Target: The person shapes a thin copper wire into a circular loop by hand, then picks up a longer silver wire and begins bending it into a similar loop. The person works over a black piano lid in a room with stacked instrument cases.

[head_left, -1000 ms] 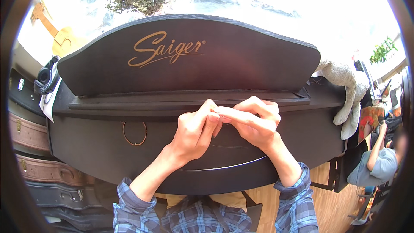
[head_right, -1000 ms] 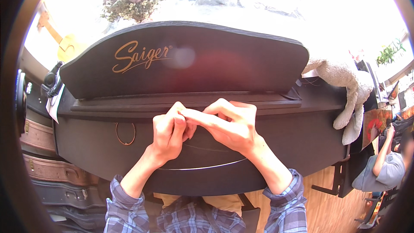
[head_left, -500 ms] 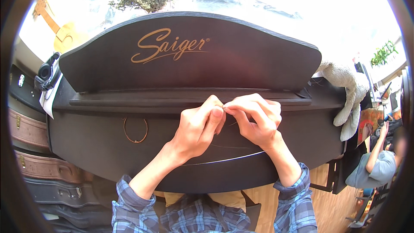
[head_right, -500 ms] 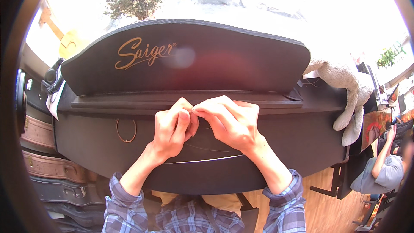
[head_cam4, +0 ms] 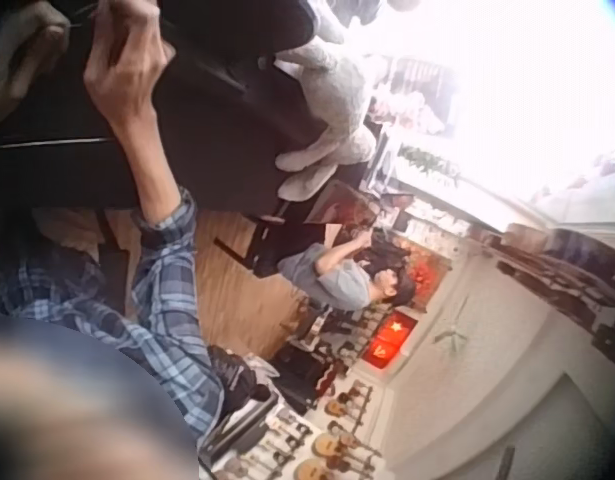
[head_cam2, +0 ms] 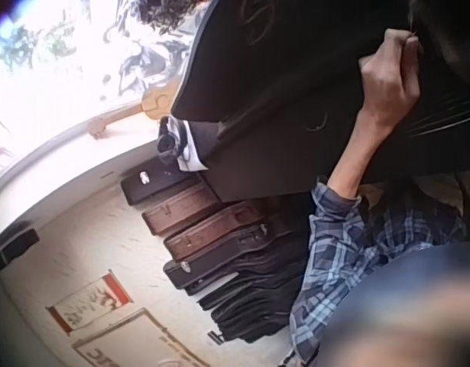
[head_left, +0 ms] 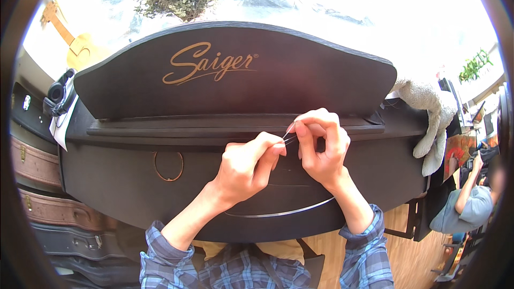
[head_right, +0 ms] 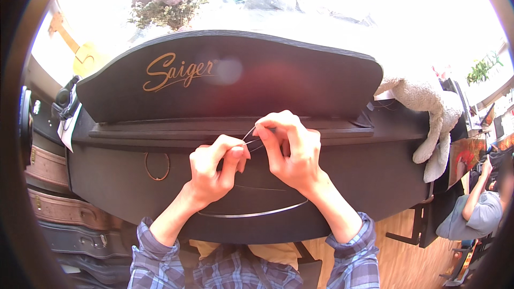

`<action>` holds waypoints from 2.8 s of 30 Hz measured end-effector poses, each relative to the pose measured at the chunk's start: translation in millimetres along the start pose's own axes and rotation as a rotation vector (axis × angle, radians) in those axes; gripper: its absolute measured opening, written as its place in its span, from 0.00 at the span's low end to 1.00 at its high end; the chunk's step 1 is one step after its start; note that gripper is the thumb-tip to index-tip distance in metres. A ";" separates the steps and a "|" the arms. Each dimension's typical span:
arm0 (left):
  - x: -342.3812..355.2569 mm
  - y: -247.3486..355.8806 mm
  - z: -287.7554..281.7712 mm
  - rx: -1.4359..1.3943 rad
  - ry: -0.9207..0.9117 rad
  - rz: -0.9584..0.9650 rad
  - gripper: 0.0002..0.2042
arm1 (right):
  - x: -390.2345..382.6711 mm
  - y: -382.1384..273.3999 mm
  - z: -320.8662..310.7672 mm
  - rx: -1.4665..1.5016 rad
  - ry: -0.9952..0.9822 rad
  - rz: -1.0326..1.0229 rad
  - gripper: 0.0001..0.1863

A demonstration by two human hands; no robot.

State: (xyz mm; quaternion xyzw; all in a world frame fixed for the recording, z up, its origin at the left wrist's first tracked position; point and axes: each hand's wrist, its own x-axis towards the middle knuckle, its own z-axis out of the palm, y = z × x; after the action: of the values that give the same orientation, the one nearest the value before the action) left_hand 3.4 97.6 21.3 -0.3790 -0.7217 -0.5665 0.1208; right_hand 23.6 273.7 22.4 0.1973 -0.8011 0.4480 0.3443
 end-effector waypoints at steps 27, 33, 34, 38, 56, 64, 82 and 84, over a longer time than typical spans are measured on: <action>5.8 3.6 -6.0 -0.060 0.079 -0.195 0.10 | 5.8 0.2 -4.4 -0.154 -0.042 -0.215 0.11; 5.2 3.7 -7.6 -0.054 0.068 -0.187 0.07 | 8.8 0.0 -5.5 -0.226 -0.069 -0.296 0.12; 5.0 3.9 -8.3 -0.043 0.049 -0.195 0.05 | 9.2 -0.2 -5.6 -0.252 -0.077 -0.309 0.12; 6.1 3.9 -5.7 -0.025 0.106 -0.156 0.09 | 10.2 -1.3 -3.6 -0.258 -0.082 -0.313 0.12; 2.6 7.0 -10.1 -0.104 0.008 -0.027 0.04 | 9.7 -10.4 -8.8 0.004 -0.066 -0.100 0.05; -0.2 4.6 -15.6 -0.268 -0.078 -0.107 0.08 | 7.1 -10.1 -13.8 0.316 -0.215 -0.001 0.08; -3.1 4.6 -16.4 -0.060 0.098 -0.065 0.03 | 1.5 -20.8 1.1 0.687 -0.225 0.364 0.04; -3.4 4.5 -15.3 0.030 0.127 -0.035 0.02 | 0.7 -21.5 5.0 0.456 -0.206 0.250 0.04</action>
State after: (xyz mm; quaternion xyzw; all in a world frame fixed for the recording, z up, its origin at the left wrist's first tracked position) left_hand 4.9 82.7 27.5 -0.3278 -0.7274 -0.5807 0.1619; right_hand 34.7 258.2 33.6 0.2139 -0.7285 0.6334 0.1497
